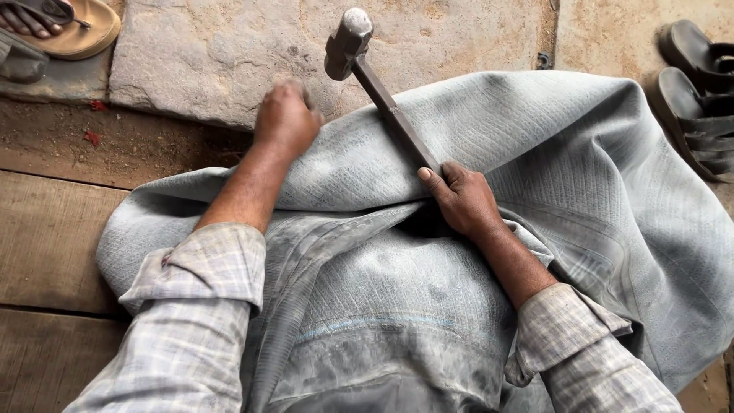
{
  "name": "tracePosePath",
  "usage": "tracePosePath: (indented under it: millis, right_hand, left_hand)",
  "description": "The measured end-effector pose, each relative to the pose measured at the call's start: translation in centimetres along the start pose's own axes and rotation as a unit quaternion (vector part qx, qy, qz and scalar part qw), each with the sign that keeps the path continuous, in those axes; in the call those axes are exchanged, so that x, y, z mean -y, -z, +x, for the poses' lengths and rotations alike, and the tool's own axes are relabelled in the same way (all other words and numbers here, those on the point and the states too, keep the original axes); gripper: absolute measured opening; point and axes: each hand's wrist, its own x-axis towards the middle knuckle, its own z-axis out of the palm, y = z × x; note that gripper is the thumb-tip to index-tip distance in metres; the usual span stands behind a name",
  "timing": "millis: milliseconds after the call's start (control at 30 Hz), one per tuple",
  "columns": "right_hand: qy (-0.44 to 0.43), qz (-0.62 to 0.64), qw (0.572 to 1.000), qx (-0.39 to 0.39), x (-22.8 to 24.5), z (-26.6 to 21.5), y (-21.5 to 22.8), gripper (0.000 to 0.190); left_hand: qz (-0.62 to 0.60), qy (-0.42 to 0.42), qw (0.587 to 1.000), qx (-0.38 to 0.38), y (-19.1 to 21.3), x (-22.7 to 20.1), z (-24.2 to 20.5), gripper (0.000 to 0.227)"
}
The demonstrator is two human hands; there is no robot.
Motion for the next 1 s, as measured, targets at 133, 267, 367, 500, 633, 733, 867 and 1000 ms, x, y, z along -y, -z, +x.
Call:
tracePosePath:
  millis: [133,267,367,500,633,733,867,1000]
  right_hand:
    - [0.047,-0.008,0.998,-0.032,-0.8,0.1,-0.5,0.058]
    - [-0.010,-0.001,1.000,0.005,-0.4,-0.1,-0.4,0.055]
    - [0.013,0.002,1.000,-0.008,-0.6,-0.4,-0.5,0.056]
    - [0.034,0.001,0.999,-0.027,0.3,-1.5,0.1,0.053]
    - [0.103,0.063,0.990,-0.078,2.0,-2.3,0.9,0.044]
    - [0.093,-0.002,0.993,-0.069,3.3,-1.8,1.5,0.045]
    - [0.096,-0.120,0.988,-0.027,4.3,-1.0,1.6,0.045]
    - [0.071,-0.156,0.985,0.005,3.8,-1.2,1.1,0.050]
  left_hand:
    - [0.047,-0.165,0.963,-0.208,-1.5,1.7,1.5,0.014]
    - [0.047,-0.128,0.979,-0.154,-4.5,3.7,2.1,0.018]
    - [0.116,-0.144,0.968,-0.171,-2.7,2.8,-0.5,0.022]
    - [0.123,-0.035,0.982,-0.137,-1.7,2.3,-2.4,0.074]
    - [0.143,0.015,0.985,-0.100,-1.3,2.0,-2.3,0.099]
    - [0.113,0.049,0.988,-0.087,-0.4,1.3,-3.2,0.109]
    - [0.124,0.035,0.985,-0.113,-1.9,2.4,-2.4,0.113]
    - [0.123,0.041,0.985,-0.114,-2.2,2.7,-2.3,0.116]
